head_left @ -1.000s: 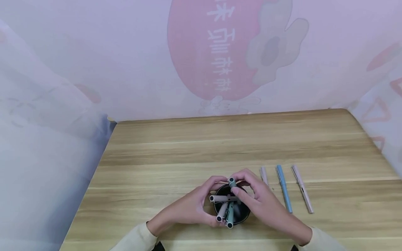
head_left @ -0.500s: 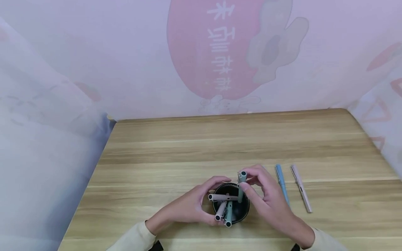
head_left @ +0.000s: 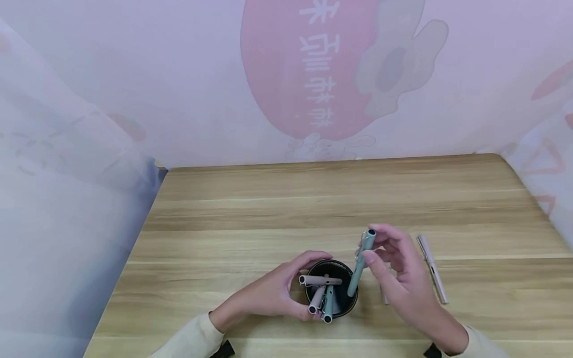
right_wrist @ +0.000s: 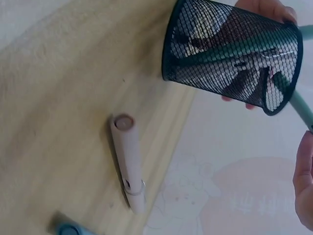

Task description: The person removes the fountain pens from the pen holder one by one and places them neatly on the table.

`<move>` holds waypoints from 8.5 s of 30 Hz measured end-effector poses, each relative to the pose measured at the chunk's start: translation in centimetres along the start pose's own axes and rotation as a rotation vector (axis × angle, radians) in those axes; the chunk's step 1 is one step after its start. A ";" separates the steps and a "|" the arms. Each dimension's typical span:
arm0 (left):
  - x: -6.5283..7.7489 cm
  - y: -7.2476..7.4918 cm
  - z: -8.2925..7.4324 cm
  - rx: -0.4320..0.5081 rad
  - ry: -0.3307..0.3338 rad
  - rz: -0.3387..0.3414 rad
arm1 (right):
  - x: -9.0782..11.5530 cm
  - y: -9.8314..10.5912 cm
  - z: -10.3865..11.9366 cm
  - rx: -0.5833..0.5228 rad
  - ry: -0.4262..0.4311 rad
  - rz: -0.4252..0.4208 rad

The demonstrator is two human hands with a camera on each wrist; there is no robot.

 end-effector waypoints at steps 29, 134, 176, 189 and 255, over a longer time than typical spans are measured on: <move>0.2 0.1 0.1 -0.020 0.045 -0.025 | 0.2 7.3 -1.3 0.090 -0.259 -0.070; 0.6 -0.2 0.6 0.026 0.082 -0.016 | 4.3 20.2 -12.0 0.900 -0.795 0.279; -0.9 -0.3 -1.3 -0.018 -0.068 0.017 | 1.9 7.0 -5.6 0.618 -0.413 0.111; -0.9 -0.3 -1.3 0.028 -0.060 0.012 | 0.7 3.1 -4.2 0.422 -0.313 0.181; -1.4 -0.5 -1.2 0.006 -0.050 0.009 | 0.4 -7.5 -2.2 0.474 -0.024 0.502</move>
Point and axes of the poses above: each hand's wrist, its own x-axis away from the middle knuckle, its own y-axis out of the back of the hand, z = x × y, the point moved 10 cm from there along -x, towards the middle knuckle, and after that the axes turned 3 degrees about -y, right-handed, at the moved point
